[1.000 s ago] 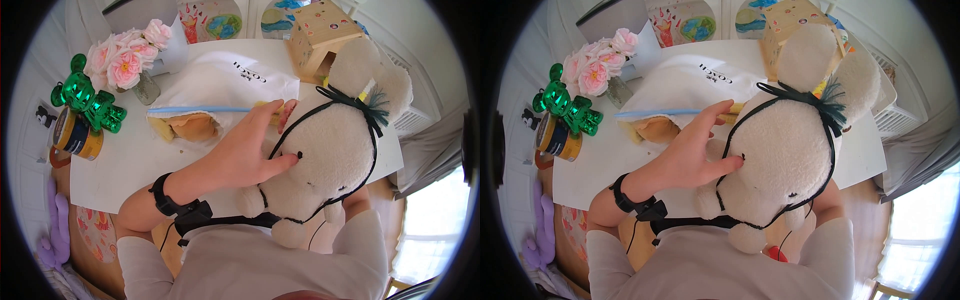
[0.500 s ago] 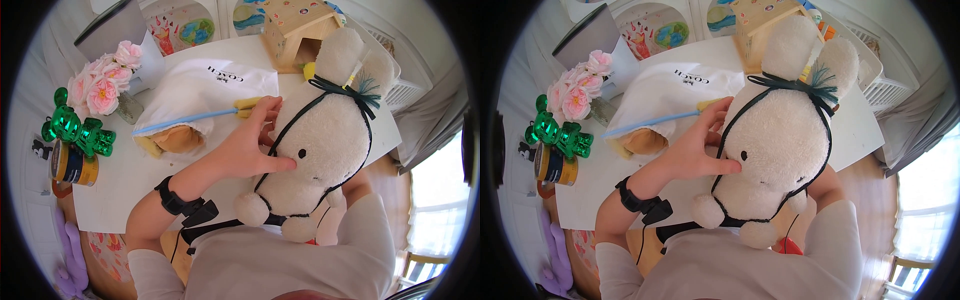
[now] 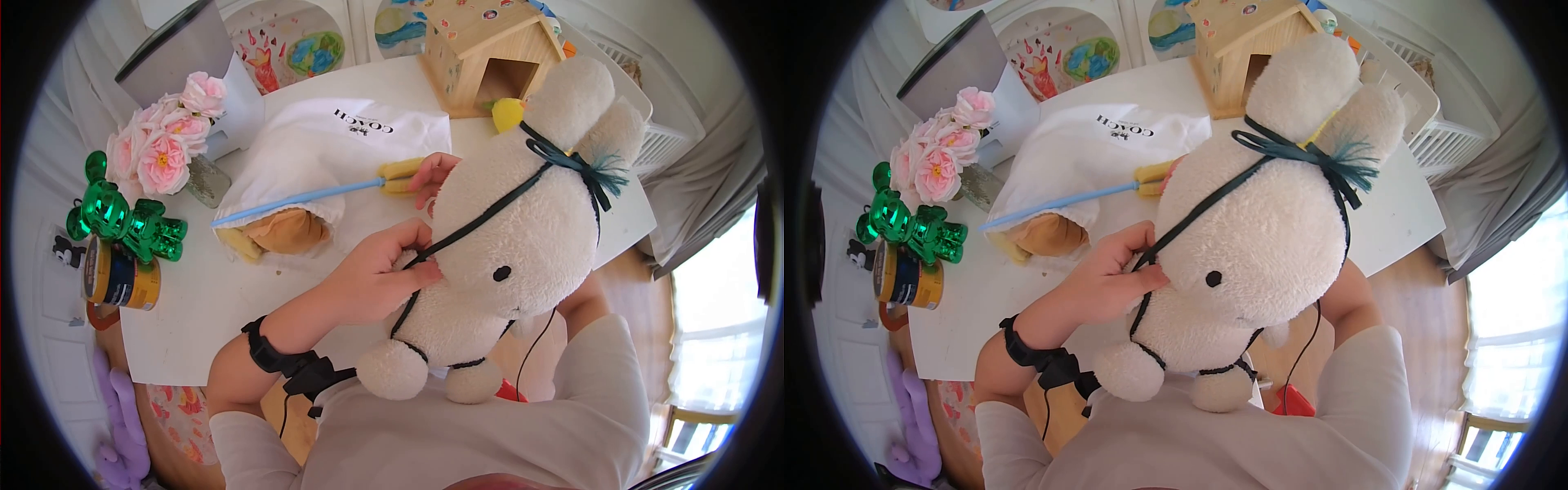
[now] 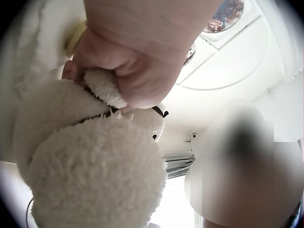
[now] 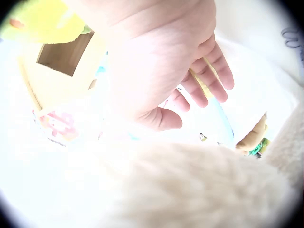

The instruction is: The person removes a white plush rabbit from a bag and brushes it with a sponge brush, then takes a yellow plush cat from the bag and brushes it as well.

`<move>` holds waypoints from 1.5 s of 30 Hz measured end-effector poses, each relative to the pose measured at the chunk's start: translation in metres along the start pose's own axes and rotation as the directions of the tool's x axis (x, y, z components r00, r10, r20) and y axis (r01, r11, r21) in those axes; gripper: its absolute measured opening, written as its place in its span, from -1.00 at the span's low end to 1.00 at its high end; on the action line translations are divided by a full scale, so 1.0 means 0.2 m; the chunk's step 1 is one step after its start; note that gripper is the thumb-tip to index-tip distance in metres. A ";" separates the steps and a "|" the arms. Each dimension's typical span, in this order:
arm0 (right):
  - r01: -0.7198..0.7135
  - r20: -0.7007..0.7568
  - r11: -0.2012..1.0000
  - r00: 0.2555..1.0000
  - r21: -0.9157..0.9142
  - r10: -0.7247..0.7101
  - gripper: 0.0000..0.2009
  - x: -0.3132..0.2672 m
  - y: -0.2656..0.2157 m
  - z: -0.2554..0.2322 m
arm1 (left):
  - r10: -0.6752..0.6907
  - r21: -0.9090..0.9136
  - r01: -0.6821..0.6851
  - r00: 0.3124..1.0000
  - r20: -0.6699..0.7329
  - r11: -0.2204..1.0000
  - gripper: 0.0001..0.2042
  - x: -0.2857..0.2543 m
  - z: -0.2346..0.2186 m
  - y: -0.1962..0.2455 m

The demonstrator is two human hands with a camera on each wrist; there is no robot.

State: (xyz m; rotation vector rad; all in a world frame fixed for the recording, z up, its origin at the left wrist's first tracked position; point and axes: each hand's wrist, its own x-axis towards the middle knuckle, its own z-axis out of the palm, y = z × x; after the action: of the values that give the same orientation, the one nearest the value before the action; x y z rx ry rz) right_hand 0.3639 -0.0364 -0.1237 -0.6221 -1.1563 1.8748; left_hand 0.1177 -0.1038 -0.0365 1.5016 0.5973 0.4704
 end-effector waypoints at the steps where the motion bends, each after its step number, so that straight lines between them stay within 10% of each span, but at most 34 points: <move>1: 0.025 -0.043 0.998 0.999 0.063 -0.022 -0.47 -0.01 0.01 -0.01 | -0.022 -0.026 0.021 0.999 -0.036 0.999 -0.88 -0.04 -0.02 0.00; 5: 0.138 -0.204 0.942 0.976 0.304 -0.077 -0.39 -0.03 0.01 0.00 | 0.002 -0.145 -0.045 0.958 -0.285 0.988 -0.87 -0.13 -0.08 -0.02; 9: -0.044 0.073 0.876 0.997 0.480 0.010 -0.02 -0.04 0.00 0.07 | -0.076 0.070 0.105 0.937 -0.341 0.992 -0.81 -0.15 -0.18 -0.08; 13: 0.056 0.052 0.990 0.997 0.126 -0.063 -0.04 -0.06 0.05 0.07 | -0.062 0.333 0.152 0.962 -0.265 0.931 -0.73 -0.18 -0.19 0.03; 16: -0.003 -0.082 1.000 0.997 -0.006 0.003 -0.07 -0.08 -0.04 0.17 | 0.193 0.738 0.025 0.959 -0.209 0.674 -0.71 -0.24 -0.25 0.14; 19: 0.014 -0.122 1.000 0.992 0.016 -0.012 -0.13 -0.09 -0.05 0.19 | 0.601 0.967 0.026 0.779 -0.179 0.254 -0.70 -0.28 -0.37 0.20; 22: 0.056 -0.111 0.996 0.993 0.065 -0.049 -0.18 -0.09 -0.03 0.15 | 0.448 0.978 0.189 0.870 -0.207 0.085 -0.69 -0.36 -0.46 0.17; 28: 0.033 -0.084 0.993 0.996 0.117 -0.023 -0.23 -0.15 0.07 -0.03 | 0.385 0.948 0.281 0.866 -0.318 0.151 -0.70 -0.39 -0.47 0.06; 31: 0.048 -0.058 0.993 0.997 0.112 -0.042 -0.24 -0.17 0.10 -0.09 | 0.565 0.910 0.403 0.732 -0.382 0.093 -0.76 -0.42 -0.51 0.07; 37: 0.070 -0.100 0.991 0.993 0.118 -0.059 -0.29 -0.15 0.09 -0.08 | 0.433 0.686 0.443 0.547 -0.717 0.577 -0.84 -0.48 -0.53 0.12; 40: 0.075 -0.134 0.993 0.989 0.091 -0.062 -0.33 -0.14 0.13 -0.12 | 0.533 0.704 0.453 0.460 -0.710 0.547 -0.86 -0.47 -0.56 0.07; 43: 0.056 -0.177 0.998 0.983 0.014 -0.053 -0.31 -0.12 0.10 -0.06 | 0.663 0.735 0.220 0.325 -0.675 0.641 -0.86 -0.46 -0.65 -0.01; 45: 0.014 -0.244 0.996 0.969 -0.093 -0.037 -0.27 -0.12 0.07 0.02 | 0.645 0.735 0.170 0.377 -0.664 0.657 -0.86 -0.43 -0.63 0.02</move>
State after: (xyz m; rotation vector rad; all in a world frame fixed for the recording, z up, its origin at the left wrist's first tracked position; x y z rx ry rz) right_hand 0.3689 -0.0615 -0.1344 -0.8602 -1.0844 1.6761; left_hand -0.0289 -0.0604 -0.0237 2.0429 1.5819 1.5579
